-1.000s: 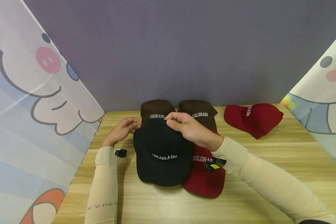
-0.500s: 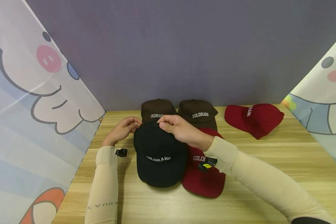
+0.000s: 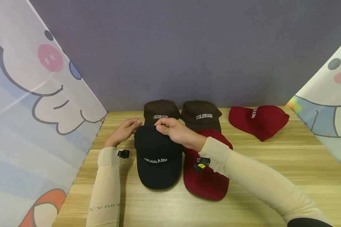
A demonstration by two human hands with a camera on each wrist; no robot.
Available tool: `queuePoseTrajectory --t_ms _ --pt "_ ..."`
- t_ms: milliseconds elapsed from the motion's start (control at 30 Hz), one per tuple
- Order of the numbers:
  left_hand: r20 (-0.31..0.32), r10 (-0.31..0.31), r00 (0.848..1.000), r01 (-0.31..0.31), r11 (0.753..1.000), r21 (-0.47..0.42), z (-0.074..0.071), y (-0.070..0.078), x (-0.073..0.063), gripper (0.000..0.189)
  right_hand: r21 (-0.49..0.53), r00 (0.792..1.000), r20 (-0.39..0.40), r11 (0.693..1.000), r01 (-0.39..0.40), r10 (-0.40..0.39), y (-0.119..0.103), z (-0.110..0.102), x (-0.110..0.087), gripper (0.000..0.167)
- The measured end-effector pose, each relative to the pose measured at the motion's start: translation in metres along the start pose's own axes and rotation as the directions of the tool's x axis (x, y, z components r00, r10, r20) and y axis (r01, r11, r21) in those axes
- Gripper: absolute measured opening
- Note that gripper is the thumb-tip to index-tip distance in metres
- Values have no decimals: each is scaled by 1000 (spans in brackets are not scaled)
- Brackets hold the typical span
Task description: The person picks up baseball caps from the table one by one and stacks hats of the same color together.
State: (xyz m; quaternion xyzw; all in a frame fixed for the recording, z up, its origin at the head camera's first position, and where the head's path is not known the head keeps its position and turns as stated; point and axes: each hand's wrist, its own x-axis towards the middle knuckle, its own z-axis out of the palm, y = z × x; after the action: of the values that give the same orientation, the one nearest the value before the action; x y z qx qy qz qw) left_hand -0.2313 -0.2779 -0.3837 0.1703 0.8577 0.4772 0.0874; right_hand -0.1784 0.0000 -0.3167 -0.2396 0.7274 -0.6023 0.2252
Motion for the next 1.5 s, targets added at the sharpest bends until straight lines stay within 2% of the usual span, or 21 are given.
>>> queuePoseTrajectory --t_ms 267,467,767,967,1233,1400,1500 --pt "5 13 1000 -13 1000 -5 0 1 1 37 0 1000 3 1000 -16 16 5 4 7 18" --pt "5 5 1000 -5 1000 -30 1 3 1 35 -32 999 -22 999 -36 36 10 5 14 17" --pt "-5 15 1000 -15 1000 25 2 5 -1 32 -58 996 -55 995 -79 76 19 5 23 18" --pt "13 0 1000 0 1000 4 3 6 0 29 -98 993 -77 991 -95 88 26 8 29 20" --pt "22 -27 999 27 999 39 1 6 -2 35 -129 989 -109 986 -109 95 30 11 33 20" --pt "34 -5 999 3 998 62 1 6 -4 28 -171 985 -141 978 -119 95 35 11 37 21" --pt "67 22 997 -27 997 74 1 7 -5 21 -201 983 -159 971 -128 96 37 12 38 21"
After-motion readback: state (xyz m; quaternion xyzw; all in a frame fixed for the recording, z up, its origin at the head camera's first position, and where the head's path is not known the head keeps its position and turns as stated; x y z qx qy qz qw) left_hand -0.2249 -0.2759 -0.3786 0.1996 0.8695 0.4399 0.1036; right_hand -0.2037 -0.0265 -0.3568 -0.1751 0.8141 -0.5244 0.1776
